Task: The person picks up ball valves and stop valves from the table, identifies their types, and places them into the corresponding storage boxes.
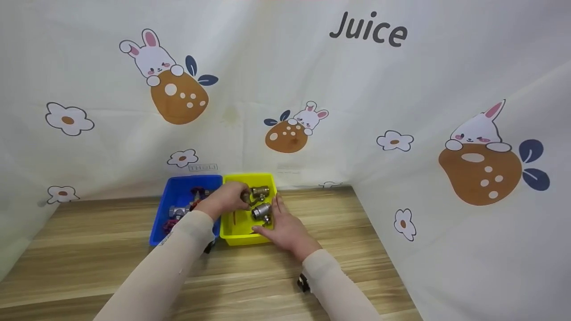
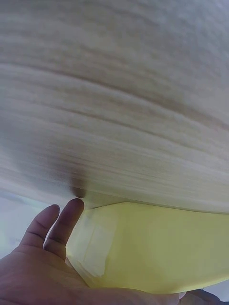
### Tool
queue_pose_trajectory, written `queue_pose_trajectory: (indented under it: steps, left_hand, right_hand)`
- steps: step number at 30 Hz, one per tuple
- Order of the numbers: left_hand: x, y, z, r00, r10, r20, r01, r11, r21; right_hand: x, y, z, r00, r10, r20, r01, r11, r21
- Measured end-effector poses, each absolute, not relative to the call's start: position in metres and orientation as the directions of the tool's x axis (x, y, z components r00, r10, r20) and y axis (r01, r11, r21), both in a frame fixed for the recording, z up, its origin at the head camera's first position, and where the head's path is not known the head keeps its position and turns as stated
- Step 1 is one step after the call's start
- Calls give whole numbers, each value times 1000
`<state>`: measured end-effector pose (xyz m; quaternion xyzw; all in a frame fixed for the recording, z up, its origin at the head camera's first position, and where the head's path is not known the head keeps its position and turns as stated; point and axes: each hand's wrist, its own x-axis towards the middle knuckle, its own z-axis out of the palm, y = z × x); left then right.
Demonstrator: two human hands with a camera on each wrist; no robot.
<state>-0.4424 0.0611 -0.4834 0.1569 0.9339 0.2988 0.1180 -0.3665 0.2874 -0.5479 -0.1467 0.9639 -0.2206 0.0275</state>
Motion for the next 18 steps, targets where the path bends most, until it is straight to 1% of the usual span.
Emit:
queue_pose_trajectory:
  steps: [7,12,18]
  left_hand:
    - [-437,62,-486,-918,359,-171,196,784,589]
    - [-442,66,-492,-909,376,-181,232,816,529]
    - [-443,70,-495,-904,379,-199,248,842,479]
  right_hand:
    - [-365,287,-547,-955,-297,12,-271,855,-442]
    - [-366,287,-548,-955,-295,18,-272,853,-444]
    - [-367,287,-549,-954,-300,21,-277,850,-449]
